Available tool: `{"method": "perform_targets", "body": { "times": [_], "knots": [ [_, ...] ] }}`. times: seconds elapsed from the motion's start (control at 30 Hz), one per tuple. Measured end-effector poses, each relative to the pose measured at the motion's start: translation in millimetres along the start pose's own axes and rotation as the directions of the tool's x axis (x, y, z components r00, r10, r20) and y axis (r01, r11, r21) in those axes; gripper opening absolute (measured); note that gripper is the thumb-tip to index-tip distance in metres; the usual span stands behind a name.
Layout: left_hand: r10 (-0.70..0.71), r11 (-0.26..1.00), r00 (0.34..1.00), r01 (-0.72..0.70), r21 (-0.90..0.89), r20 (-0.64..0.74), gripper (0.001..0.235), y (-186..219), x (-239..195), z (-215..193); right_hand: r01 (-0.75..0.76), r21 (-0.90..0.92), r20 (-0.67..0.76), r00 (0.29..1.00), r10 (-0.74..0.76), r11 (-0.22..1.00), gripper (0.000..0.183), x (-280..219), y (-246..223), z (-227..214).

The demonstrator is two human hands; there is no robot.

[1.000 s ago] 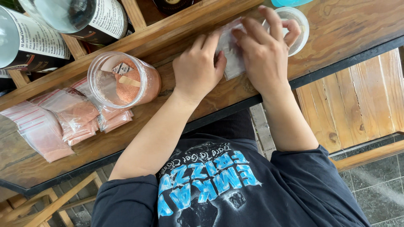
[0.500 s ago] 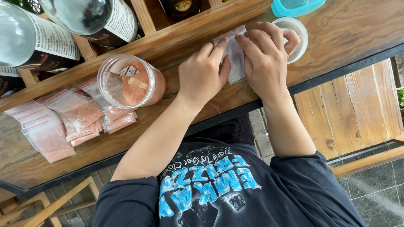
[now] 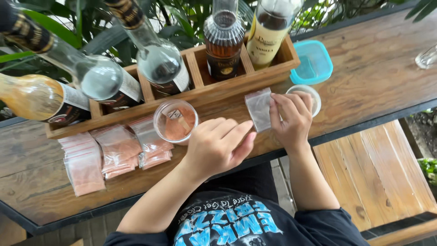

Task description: The person portions orange powder from a large container into several small plastic bags by hand at a table.

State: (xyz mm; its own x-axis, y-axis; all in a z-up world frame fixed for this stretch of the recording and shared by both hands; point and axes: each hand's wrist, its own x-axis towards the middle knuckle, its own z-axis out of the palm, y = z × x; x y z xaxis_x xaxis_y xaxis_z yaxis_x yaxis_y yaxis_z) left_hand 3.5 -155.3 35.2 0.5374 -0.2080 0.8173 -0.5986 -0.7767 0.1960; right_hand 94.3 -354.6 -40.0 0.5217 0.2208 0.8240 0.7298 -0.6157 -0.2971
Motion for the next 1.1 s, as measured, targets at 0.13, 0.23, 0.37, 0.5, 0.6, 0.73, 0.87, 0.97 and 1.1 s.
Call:
{"method": "perform_targets", "body": {
  "times": [0.13,0.23,0.37,0.5,0.6,0.73,0.87,0.97,1.1],
  "knots": [
    [0.007,1.0,1.0,-0.007,0.016,-0.015,0.015,-9.7,-12.4,-41.5,0.036,0.066,-0.011,0.999,-0.035,0.997,0.009,12.3,-21.4,3.2],
    [-0.046,0.999,0.999,0.046,0.019,-0.014,0.014,-20.5,-27.3,-70.5,0.013,0.204,0.029,0.999,-0.019,0.979,0.006,22.5,-46.1,8.2],
    [-0.129,0.99,0.991,0.131,0.057,-0.046,0.014,-44.0,-58.2,-105.7,-0.017,0.279,0.088,0.996,-0.008,0.96,0.007,27.9,-75.9,18.0],
    [-0.218,0.96,0.973,0.2,-0.198,-0.074,0.016,-61.5,-82.6,-140.5,-0.114,0.388,0.173,0.984,0.049,0.915,0.005,28.1,-100.4,25.9],
    [-0.237,0.962,0.966,0.219,-0.163,-0.104,0.021,-80.4,-103.9,-161.7,-0.168,0.437,0.206,0.975,0.083,0.883,0.003,26.0,-113.4,33.7],
    [-0.272,0.951,0.948,0.239,-0.197,-0.166,0.02,-97.8,-128.5,-160.1,-0.153,0.432,0.202,0.977,0.07,0.889,0.007,22.7,-111.2,44.3],
    [-0.258,0.945,0.946,0.204,-0.255,-0.199,0.018,-105.0,-137.0,-138.5,-0.216,0.606,0.184,0.974,0.13,0.765,0.021,7.5,-97.8,63.0],
    [-0.165,0.975,0.967,0.131,-0.177,-0.196,0.012,-102.3,-132.1,-134.6,-0.245,0.663,0.218,0.967,0.13,0.708,0.026,-0.1,-91.4,67.1],
    [-0.036,0.999,0.986,0.037,-0.001,-0.16,0.011,-104.0,-143.8,-127.1,-0.238,0.668,0.229,0.967,0.11,0.705,0.029,-3.3,-90.3,68.9]
  ]
}}
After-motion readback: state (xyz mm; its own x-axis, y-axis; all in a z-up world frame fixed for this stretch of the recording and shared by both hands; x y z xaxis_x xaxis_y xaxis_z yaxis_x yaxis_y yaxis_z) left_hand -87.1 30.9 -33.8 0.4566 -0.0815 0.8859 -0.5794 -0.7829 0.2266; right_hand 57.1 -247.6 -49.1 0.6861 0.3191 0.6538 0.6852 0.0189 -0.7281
